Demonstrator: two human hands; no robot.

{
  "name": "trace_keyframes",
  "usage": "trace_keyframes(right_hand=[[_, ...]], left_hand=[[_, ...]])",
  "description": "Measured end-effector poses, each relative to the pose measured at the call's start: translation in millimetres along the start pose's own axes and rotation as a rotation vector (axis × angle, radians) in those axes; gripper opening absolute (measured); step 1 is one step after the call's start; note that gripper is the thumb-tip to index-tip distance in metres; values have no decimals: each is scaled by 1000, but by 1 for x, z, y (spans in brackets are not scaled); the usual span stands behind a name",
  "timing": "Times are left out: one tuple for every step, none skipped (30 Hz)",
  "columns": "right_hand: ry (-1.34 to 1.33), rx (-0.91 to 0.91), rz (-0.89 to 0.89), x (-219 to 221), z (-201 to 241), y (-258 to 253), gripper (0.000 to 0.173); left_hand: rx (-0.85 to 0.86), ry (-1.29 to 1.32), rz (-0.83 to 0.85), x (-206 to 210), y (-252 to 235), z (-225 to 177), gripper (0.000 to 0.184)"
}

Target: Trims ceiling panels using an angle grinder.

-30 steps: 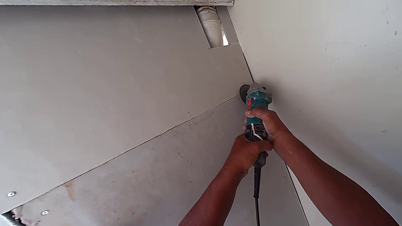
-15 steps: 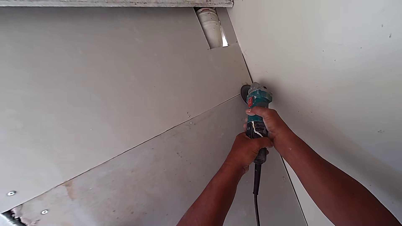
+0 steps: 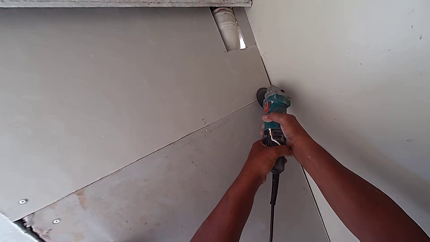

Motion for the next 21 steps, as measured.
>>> trace_keyframes(right_hand=[[10, -6, 7, 1, 1, 0, 41], [12, -6, 13, 2, 1, 2, 41], [12, -4, 19, 2, -1, 5, 41], [23, -3, 23, 0, -4, 9, 42], [46, -2, 24, -3, -8, 15, 42], [44, -3, 30, -6, -12, 19, 41], [24, -7, 34, -10, -16, 21, 38], [1, -6, 40, -14, -19, 23, 36], [-21, -6, 44, -16, -20, 24, 35], [-32, -10, 44, -18, -21, 24, 34], [-30, -17, 36, -18, -19, 23, 35], [-14, -23, 26, -17, -17, 22, 36], [-4, -27, 22, -16, -15, 20, 39], [-3, -30, 21, -14, -13, 17, 42], [-3, -28, 19, -12, -10, 13, 43], [-12, -25, 14, -10, -8, 10, 42], [-15, -20, 7, -8, -7, 6, 42], [-13, -16, 2, -6, -5, 4, 42], [-11, -14, -3, -5, -4, 1, 43], [-8, -15, -2, -3, -3, -1, 43], [-5, -22, 2, 0, -1, -2, 42]], left_hand=[[3, 1, -3, -1, 0, 0, 24], [5, -1, -4, -2, 2, 0, 25], [5, -1, -3, -3, 5, 1, 25], [6, 2, -4, -4, 8, 4, 26], [6, 3, -2, -4, 13, 9, 27], [9, 1, 2, -4, 17, 14, 29], [12, 0, 8, -3, 20, 18, 31], [13, 3, 13, -1, 22, 22, 32], [13, 5, 18, 0, 23, 25, 33], [14, 7, 19, 1, 22, 25, 33], [17, 6, 19, 1, 21, 24, 32], [21, 3, 18, 1, 19, 21, 32], [26, 0, 16, 2, 16, 18, 32], [29, -2, 16, 2, 13, 15, 31], [30, -6, 16, 2, 10, 11, 29], [25, -7, 16, 1, 8, 9, 27], [18, -7, 17, 1, 5, 7, 26], [11, -5, 18, 1, 3, 6, 25], [7, -4, 21, 0, 0, 5, 24], [8, -2, 19, 0, -2, 4, 23], [12, -3, 14, -1, -3, 2, 23]])
Point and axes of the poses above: each hand's wrist, its own y-axis away from the middle knuckle, its own x-axis out of the palm, z = x × y, the point moved 2 cm from there along -y, towards the middle knuckle, and after that the axes turned 12 degrees about -z, right-handed, at the moved point
